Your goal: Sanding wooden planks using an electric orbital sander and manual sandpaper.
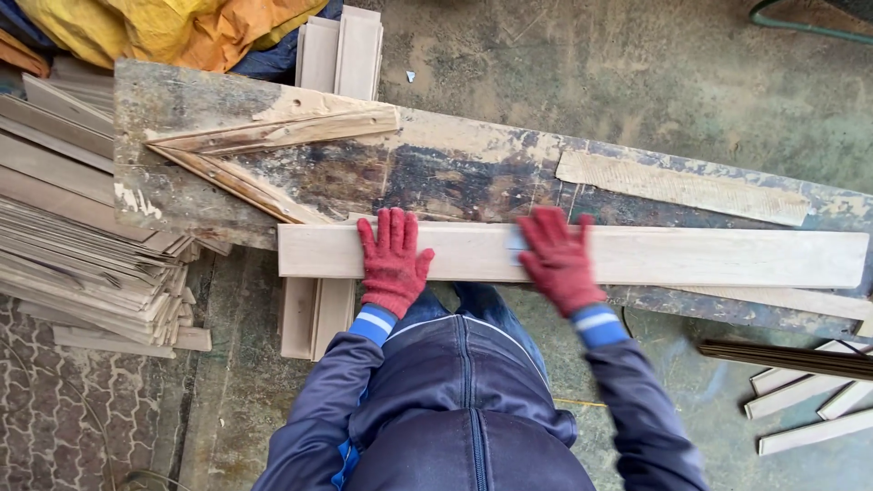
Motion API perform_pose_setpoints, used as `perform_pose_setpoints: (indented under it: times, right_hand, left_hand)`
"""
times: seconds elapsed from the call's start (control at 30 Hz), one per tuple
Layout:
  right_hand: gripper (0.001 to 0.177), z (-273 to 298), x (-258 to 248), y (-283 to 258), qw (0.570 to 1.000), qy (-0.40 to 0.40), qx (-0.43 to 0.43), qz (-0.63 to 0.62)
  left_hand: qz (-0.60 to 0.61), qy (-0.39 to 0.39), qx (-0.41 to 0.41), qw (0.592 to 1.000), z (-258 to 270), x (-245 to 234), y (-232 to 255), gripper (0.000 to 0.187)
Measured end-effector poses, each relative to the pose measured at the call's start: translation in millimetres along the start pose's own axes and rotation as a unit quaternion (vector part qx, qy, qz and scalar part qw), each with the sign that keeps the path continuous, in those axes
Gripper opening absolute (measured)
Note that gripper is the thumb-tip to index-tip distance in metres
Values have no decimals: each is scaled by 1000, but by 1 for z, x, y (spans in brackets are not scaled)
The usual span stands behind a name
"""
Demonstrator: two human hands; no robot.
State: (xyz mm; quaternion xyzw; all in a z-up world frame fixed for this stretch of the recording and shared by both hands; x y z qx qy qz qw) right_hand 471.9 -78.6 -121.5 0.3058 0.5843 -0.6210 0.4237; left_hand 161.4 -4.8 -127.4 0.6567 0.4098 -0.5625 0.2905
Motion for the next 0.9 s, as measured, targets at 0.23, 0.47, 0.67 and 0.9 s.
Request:
perform_pose_setpoints:
  times: [0.23, 0.47, 0.67, 0.9]
  right_hand:
    - [65, 14, -2, 55, 998, 51, 5, 21]
    - [67, -58, 59, -72, 992, 24, -119, -33]
    - [66, 30, -34, 77, 998, -46, -8, 46]
    - [64, 23, -7, 66, 999, -23, 16, 39]
  left_hand:
    - [-34, -19, -7, 999, -3, -4, 5, 70]
    - [-62, -19, -13, 998, -1, -2, 6, 66]
    - [-70, -57, -23, 996, -2, -6, 7, 68]
    - [-57, -47, -13, 997, -6, -11, 8, 66]
Point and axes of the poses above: each hand's wrist, its own z-axis away from the middle knuckle, its own x-axis out of the palm, y = z × x, the point moved 1 cm from there along -z, towards the middle knuckle, and after that the axes turned 11 degrees about -z, right-handed, at the moved point
